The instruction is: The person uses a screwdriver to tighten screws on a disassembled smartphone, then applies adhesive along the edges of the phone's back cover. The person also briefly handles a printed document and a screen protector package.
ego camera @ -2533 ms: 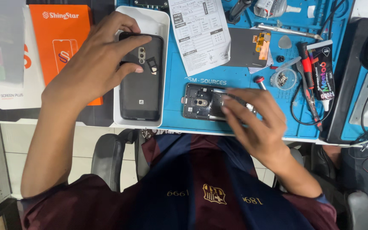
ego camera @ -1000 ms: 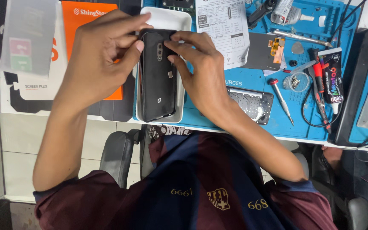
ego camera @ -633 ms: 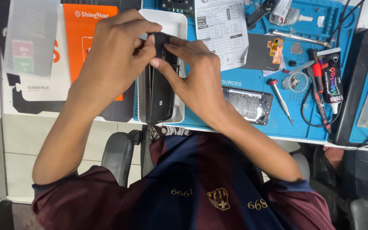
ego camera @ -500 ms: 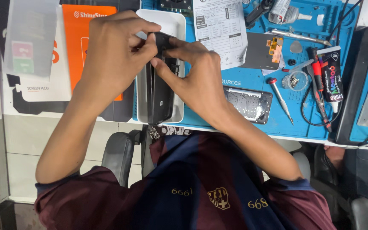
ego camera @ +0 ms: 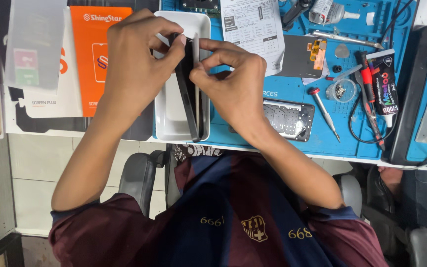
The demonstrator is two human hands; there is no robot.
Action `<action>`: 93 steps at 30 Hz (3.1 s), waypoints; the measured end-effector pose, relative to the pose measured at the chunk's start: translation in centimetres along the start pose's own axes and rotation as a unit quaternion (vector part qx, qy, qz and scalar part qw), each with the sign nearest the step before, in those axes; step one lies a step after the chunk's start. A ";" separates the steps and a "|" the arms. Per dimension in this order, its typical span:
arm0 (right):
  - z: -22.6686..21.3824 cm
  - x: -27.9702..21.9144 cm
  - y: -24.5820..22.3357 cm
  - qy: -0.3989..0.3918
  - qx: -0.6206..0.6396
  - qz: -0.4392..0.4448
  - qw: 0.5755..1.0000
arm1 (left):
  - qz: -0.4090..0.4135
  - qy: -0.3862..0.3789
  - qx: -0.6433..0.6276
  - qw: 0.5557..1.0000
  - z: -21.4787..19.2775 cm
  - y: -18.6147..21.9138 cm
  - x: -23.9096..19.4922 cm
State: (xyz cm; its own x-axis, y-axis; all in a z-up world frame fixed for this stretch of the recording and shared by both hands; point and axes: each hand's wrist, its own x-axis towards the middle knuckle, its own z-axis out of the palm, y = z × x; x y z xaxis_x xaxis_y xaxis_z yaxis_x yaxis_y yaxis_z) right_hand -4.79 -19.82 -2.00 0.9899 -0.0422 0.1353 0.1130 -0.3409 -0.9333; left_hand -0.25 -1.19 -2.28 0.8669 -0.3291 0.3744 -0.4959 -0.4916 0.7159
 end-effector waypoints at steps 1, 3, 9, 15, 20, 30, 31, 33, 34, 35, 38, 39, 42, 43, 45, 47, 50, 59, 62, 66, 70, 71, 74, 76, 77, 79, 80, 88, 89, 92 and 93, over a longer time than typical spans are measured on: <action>0.0 -0.1 0.1 0.005 -0.001 0.010 1.000 | 0.010 0.006 0.014 1.000 -0.1 0.2 -0.1; 0.2 -0.3 0.1 0.017 0.000 0.012 1.000 | 0.006 0.010 0.030 0.999 -0.5 0.8 -0.4; 1.2 -0.7 0.5 0.045 0.017 -0.024 0.999 | -0.032 -0.061 0.066 0.995 -1.1 3.6 -2.1; 1.5 0.2 1.3 0.030 0.016 -0.035 0.999 | -0.066 -0.136 0.071 0.986 -0.3 4.8 -3.2; 1.9 0.6 1.3 0.037 -0.012 -0.057 0.998 | -0.064 -0.130 0.077 0.986 0.2 5.2 -4.5; 2.7 1.0 1.5 0.055 -0.030 -0.090 0.994 | -0.079 -0.128 0.092 0.984 0.4 6.6 -7.4; 2.6 1.4 1.7 0.065 -0.036 -0.111 0.991 | -0.082 -0.141 0.103 0.981 0.6 7.0 -7.7; 2.2 2.3 1.9 0.068 -0.031 -0.124 0.989 | -0.094 -0.152 0.094 0.979 0.6 7.8 -8.3; 1.9 2.8 2.0 0.060 -0.020 -0.116 0.991 | -0.103 -0.150 0.074 0.981 0.5 8.1 -8.6; 1.7 3.0 2.1 0.049 -0.008 -0.107 0.993 | -0.116 -0.147 0.055 0.981 0.4 8.4 -9.0; 1.0 3.1 2.1 0.020 -0.011 -0.054 0.998 | -0.090 -0.081 0.140 0.983 -0.3 7.9 -9.3; 0.8 3.1 2.1 0.015 -0.001 -0.044 0.999 | -0.131 -0.064 0.103 0.984 -0.4 7.8 -9.3; -0.1 2.5 2.2 -0.003 0.056 0.002 0.998 | -0.198 -0.022 0.057 0.978 -0.5 7.4 -9.8; -0.3 2.4 2.3 -0.011 0.096 0.025 0.995 | -0.181 -0.011 0.089 0.979 -0.5 7.3 -10.0; -0.9 2.2 2.4 -0.033 0.172 0.059 0.983 | -0.157 0.000 0.128 0.979 -0.6 6.8 -10.1; -1.9 2.3 2.5 -0.061 0.243 0.082 0.965 | -0.142 0.000 0.141 0.980 -0.7 6.3 -10.0; -3.6 2.0 2.5 -0.085 0.292 0.110 0.946 | -0.124 0.010 0.138 0.983 -0.7 5.8 -9.7; -9.8 -0.9 3.0 -0.030 0.296 0.025 0.954 | -0.125 -0.068 0.232 0.962 2.7 7.7 -9.7; -12.9 -1.8 4.4 0.085 0.237 0.018 0.968 | -0.114 -0.037 0.232 0.965 3.9 8.0 -10.0; -16.5 -2.5 5.4 0.082 0.235 -0.044 0.968 | -0.120 0.018 0.178 0.976 3.6 7.7 -10.2; -18.4 -4.3 3.5 0.042 0.244 -0.014 0.969 | -0.113 0.066 0.153 0.979 0.8 7.6 -9.9; -18.4 -4.6 2.9 0.026 0.253 -0.011 0.967 | -0.103 0.073 0.170 0.977 -0.4 7.5 -9.7; -18.3 -5.4 1.4 -0.013 0.276 -0.003 0.961 | -0.071 0.074 0.235 0.967 -4.3 6.5 -8.6; -18.0 -5.8 1.1 0.018 0.282 0.056 0.958 | -0.067 0.058 0.263 0.961 -6.6 5.8 -8.4; -17.9 -6.0 1.2 0.035 0.284 0.083 0.955 | -0.068 0.051 0.273 0.958 -7.5 5.5 -8.3; -17.7 -6.3 1.6 0.028 0.272 0.040 0.961 | -0.083 0.041 0.281 0.955 -8.5 5.0 -8.7; -17.6 -6.5 1.9 0.034 0.257 0.031 0.965 | -0.084 0.037 0.287 0.953 -8.9 4.7 -9.0; -16.8 -6.4 2.4 0.095 0.107 -0.005 0.990 | -0.158 0.043 0.257 0.952 -6.2 2.2 -11.2; -16.7 -6.3 2.0 0.089 0.071 -0.035 0.993 | -0.166 0.040 0.264 0.949 -6.0 2.2 -11.1; -16.5 -6.5 0.6 0.065 -0.152 -0.140 0.976 | -0.123 0.036 0.328 0.936 -5.5 3.1 -10.8; -16.3 -6.6 0.1 0.051 -0.173 -0.191 0.965 | -0.096 0.043 0.356 0.929 -5.3 3.9 -10.6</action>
State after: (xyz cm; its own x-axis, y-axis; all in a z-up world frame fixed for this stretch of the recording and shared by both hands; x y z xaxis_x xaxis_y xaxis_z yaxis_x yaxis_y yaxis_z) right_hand -12.68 -34.92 2.46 0.8662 0.0619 0.4959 0.4148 -0.6424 -0.6444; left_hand -11.11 4.71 -0.35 0.9285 -0.1296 0.3479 -0.2137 -0.9529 0.2152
